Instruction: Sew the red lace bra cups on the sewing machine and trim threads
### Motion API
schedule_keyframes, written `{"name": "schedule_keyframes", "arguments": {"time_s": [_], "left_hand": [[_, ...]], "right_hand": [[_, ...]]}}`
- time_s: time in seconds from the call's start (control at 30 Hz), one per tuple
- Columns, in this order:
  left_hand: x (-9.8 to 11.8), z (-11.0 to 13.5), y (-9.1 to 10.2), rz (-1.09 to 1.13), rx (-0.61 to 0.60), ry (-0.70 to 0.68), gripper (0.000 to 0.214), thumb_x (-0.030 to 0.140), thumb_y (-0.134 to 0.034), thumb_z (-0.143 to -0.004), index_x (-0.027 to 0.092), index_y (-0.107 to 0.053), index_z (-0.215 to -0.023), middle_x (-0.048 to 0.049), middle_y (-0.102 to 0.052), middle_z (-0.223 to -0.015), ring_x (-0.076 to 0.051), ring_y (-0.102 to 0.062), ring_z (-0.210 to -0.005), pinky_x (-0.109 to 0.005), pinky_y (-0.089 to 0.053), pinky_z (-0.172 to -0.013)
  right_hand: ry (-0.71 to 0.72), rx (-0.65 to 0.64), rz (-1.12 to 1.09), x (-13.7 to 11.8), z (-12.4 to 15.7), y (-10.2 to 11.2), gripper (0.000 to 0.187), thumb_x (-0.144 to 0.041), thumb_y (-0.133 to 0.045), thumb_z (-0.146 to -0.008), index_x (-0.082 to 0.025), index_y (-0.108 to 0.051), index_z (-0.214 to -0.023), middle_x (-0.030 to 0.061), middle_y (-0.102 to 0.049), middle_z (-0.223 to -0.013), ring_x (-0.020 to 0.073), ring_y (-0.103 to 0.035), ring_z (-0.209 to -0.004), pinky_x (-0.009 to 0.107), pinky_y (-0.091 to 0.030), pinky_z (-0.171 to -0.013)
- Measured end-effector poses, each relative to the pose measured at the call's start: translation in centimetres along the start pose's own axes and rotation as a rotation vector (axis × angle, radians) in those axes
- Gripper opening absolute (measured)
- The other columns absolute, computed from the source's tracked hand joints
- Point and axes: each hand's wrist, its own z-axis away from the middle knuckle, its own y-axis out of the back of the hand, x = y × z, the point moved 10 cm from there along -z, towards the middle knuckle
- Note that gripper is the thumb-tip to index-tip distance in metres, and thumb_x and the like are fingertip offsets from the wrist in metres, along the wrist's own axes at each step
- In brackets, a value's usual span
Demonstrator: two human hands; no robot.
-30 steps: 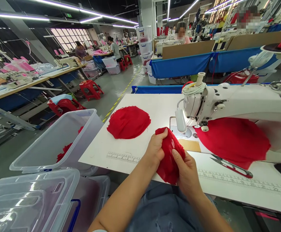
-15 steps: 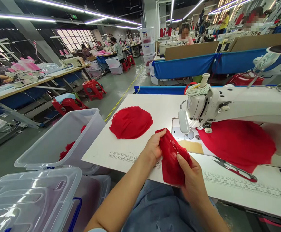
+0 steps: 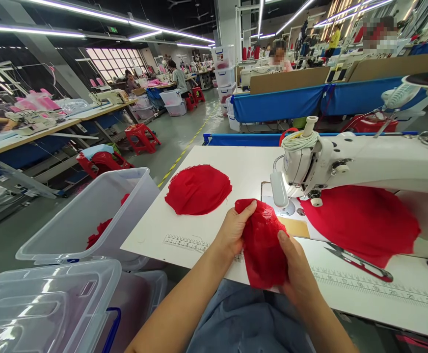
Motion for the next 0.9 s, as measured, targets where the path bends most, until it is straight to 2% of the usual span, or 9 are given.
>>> {"name": "schedule_keyframes", "arguments": {"time_s": [0.2,0.33,0.4,0.53,0.63,0.7,0.73,0.8,0.9], "left_hand": [[0.2,-0.3,0.0,0.058,0.054,-0.032,0.027,0.026,-0.086,-0.062,0.012,-0.063,-0.065,-0.0020,-0.066,-0.061,-0.012,-0.060,-0.054,-0.023,-0.049,-0.060],[-0.3,-1.3,1.8,0.152,0.228,0.041,0.023,0.015,-0.075,-0.073,0.014,-0.057,-0.059,0.0005,-0.060,-0.052,-0.011,-0.057,-0.047,-0.024,-0.049,-0.055],[-0.5,-1.7,2.3,0.176,0.277,0.084,0.025,0.013,-0.071,-0.077,0.014,-0.055,-0.058,0.0006,-0.058,-0.050,-0.011,-0.055,-0.045,-0.023,-0.049,-0.054],[-1.0,-2.1,2.2,0.184,0.262,0.155,0.024,0.012,-0.067,-0.082,0.014,-0.056,-0.060,-0.0011,-0.060,-0.052,-0.012,-0.058,-0.047,-0.026,-0.052,-0.060],[-2.5,-1.1,0.9,0.206,0.133,0.323,0.016,0.016,-0.066,-0.085,0.011,-0.062,-0.069,-0.0046,-0.067,-0.062,-0.014,-0.064,-0.056,-0.028,-0.054,-0.070],[-3.3,0.2,-0.9,0.220,-0.068,0.439,0.019,0.027,-0.066,-0.087,0.009,-0.067,-0.082,-0.0082,-0.072,-0.074,-0.018,-0.069,-0.069,-0.030,-0.054,-0.077],[-3.3,1.0,-1.8,0.220,-0.172,0.452,0.025,0.034,-0.067,-0.086,0.009,-0.068,-0.088,-0.0096,-0.073,-0.081,-0.019,-0.070,-0.076,-0.031,-0.053,-0.080],[-2.8,2.2,-2.8,0.178,-0.334,0.389,0.038,0.042,-0.075,-0.077,0.011,-0.069,-0.098,-0.0103,-0.074,-0.092,-0.022,-0.069,-0.089,-0.031,-0.052,-0.085],[-2.0,3.0,-2.6,-0.012,-0.383,0.203,0.044,0.031,-0.086,-0.065,0.014,-0.071,-0.103,-0.0088,-0.074,-0.098,-0.022,-0.067,-0.096,-0.028,-0.049,-0.087]], "right_hand": [[0.101,0.097,-0.031,-1.0,-0.1,-0.1,0.036,-0.042,-0.088,-0.058,-0.021,-0.071,-0.081,0.0010,-0.073,-0.077,0.0190,-0.065,-0.068,0.030,-0.054,-0.062],[0.088,0.047,0.060,-0.2,0.6,-0.7,0.036,-0.047,-0.085,-0.061,-0.019,-0.072,-0.080,-0.0003,-0.069,-0.068,0.0155,-0.059,-0.059,0.027,-0.050,-0.056],[0.082,0.027,0.071,0.2,1.1,-1.0,0.037,-0.048,-0.084,-0.062,-0.019,-0.072,-0.080,-0.0016,-0.066,-0.064,0.0140,-0.056,-0.056,0.026,-0.048,-0.052],[0.053,0.048,0.010,0.5,1.4,-0.9,0.037,-0.046,-0.086,-0.058,-0.020,-0.073,-0.081,-0.0020,-0.067,-0.066,0.0143,-0.057,-0.057,0.027,-0.049,-0.056],[0.048,0.077,-0.066,0.0,0.8,-0.5,0.037,-0.042,-0.089,-0.054,-0.021,-0.073,-0.080,-0.0013,-0.071,-0.070,0.0165,-0.062,-0.063,0.028,-0.052,-0.061],[0.060,0.113,-0.119,-0.6,0.2,0.0,0.036,-0.039,-0.090,-0.051,-0.022,-0.073,-0.078,-0.0012,-0.073,-0.072,0.0178,-0.065,-0.067,0.030,-0.054,-0.065],[0.067,0.129,-0.138,-0.9,0.0,0.3,0.036,-0.037,-0.091,-0.050,-0.022,-0.072,-0.077,-0.0013,-0.073,-0.072,0.0183,-0.066,-0.068,0.030,-0.055,-0.066],[0.079,0.138,-0.152,-1.4,-0.4,0.5,0.034,-0.035,-0.091,-0.052,-0.022,-0.072,-0.078,-0.0012,-0.074,-0.072,0.0191,-0.067,-0.068,0.031,-0.056,-0.067],[0.107,0.134,-0.158,-2.1,-0.4,0.7,0.033,-0.034,-0.089,-0.055,-0.022,-0.073,-0.080,-0.0005,-0.075,-0.076,0.0185,-0.068,-0.069,0.031,-0.057,-0.067]]}}
